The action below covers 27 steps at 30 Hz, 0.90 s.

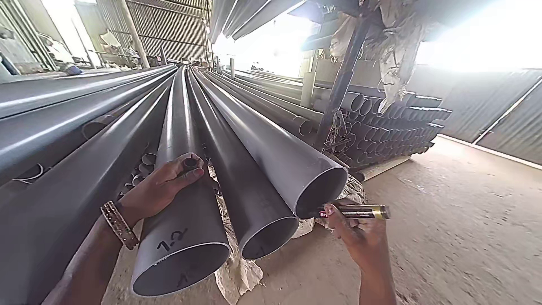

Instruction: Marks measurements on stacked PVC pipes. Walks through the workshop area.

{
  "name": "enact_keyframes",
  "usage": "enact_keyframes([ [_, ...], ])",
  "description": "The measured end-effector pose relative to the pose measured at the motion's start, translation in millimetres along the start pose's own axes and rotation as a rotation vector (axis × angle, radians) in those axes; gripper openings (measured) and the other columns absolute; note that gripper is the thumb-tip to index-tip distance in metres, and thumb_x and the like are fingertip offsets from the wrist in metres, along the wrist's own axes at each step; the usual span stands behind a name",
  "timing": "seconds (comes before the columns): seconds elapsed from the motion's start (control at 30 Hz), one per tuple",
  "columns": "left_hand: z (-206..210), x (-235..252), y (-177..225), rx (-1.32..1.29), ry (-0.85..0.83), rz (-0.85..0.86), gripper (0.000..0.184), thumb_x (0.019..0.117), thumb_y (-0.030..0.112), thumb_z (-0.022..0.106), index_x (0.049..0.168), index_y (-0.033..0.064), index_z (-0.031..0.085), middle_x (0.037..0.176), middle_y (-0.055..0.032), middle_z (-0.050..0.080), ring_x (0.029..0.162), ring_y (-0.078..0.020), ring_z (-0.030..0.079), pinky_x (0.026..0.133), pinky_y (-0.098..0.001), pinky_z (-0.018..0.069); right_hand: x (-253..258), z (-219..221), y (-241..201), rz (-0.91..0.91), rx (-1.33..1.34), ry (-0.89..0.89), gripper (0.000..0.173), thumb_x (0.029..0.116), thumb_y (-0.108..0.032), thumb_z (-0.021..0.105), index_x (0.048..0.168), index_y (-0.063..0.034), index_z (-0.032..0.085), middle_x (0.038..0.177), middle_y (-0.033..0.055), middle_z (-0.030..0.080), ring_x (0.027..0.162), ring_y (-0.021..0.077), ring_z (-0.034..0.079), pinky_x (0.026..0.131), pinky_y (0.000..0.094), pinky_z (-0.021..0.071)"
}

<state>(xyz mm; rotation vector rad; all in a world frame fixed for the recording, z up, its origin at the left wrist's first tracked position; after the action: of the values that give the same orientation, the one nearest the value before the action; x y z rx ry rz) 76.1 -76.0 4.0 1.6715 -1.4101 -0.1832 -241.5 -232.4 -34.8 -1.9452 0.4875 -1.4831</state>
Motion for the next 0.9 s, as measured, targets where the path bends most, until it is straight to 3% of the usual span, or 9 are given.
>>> enact_keyframes([
  [0.4, 0, 0, -4, -0.010, -0.011, 0.010, 0.012, 0.1024, 0.015, 0.049, 0.101, 0.0133, 0.061, 0.086, 0.0102, 0.061, 0.080, 0.0078, 0.058, 0.074, -0.0108, 0.0474, 3, 2, -2, -0.015, -0.024, 0.019, 0.015, 0.0903, -0.017, 0.066, 0.087, -0.0019, 0.065, 0.073, -0.0141, 0.063, 0.063, -0.0148, 0.054, 0.058, 0.0062, 0.0469],
  [0.57, 0, 1, -5, -0.033, -0.015, -0.002, 0.012, 0.1024, 0.014, 0.049, 0.101, 0.0135, 0.061, 0.084, 0.0102, 0.061, 0.077, 0.0075, 0.058, 0.072, -0.0107, 0.0476, 4, 3, -2, -0.001, 0.026, 0.031, 0.009, 0.0908, -0.015, 0.065, 0.087, -0.0065, 0.064, 0.071, -0.0169, 0.061, 0.059, -0.0142, 0.053, 0.054, 0.0065, 0.0457],
  [0.7, 0, 1, -4, -0.036, -0.015, 0.002, 0.011, 0.1021, 0.011, 0.050, 0.102, 0.0127, 0.061, 0.084, 0.0099, 0.061, 0.078, 0.0086, 0.058, 0.073, -0.0099, 0.0476, 6, -5, 2, 0.015, 0.327, 0.088, 0.004, 0.0954, -0.016, 0.065, 0.094, -0.0179, 0.068, 0.077, -0.0154, 0.068, 0.053, -0.0051, 0.057, 0.047, 0.0130, 0.0494],
  [0.8, 0, 1, -3, -0.037, -0.019, 0.007, 0.011, 0.1020, 0.011, 0.050, 0.101, 0.0130, 0.060, 0.082, 0.0104, 0.060, 0.076, 0.0089, 0.057, 0.071, -0.0091, 0.0469, 3, -16, 6, 0.031, 0.403, 0.016, 0.011, 0.0898, -0.019, 0.071, 0.101, -0.0203, 0.068, 0.086, -0.0132, 0.072, 0.063, -0.0001, 0.066, 0.054, 0.0182, 0.0579],
  [0.9, 0, 0, -3, -0.019, -0.015, 0.004, 0.010, 0.1022, 0.011, 0.050, 0.100, 0.0127, 0.061, 0.081, 0.0099, 0.060, 0.075, 0.0081, 0.057, 0.070, -0.0105, 0.0471, 2, -20, 8, -0.033, 0.273, -0.091, 0.017, 0.0871, -0.020, 0.072, 0.104, -0.0200, 0.073, 0.095, -0.0157, 0.073, 0.079, -0.0032, 0.067, 0.067, 0.0147, 0.0574],
])
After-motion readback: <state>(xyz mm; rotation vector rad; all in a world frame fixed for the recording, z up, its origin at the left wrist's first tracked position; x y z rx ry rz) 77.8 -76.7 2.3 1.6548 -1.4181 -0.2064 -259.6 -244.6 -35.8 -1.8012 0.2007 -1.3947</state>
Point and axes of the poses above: each hand's wrist, its own x-axis towards the middle knuckle, its own z-axis out of the palm, y = z × x, the point moved 2 cm from there along x, towards the middle knuckle
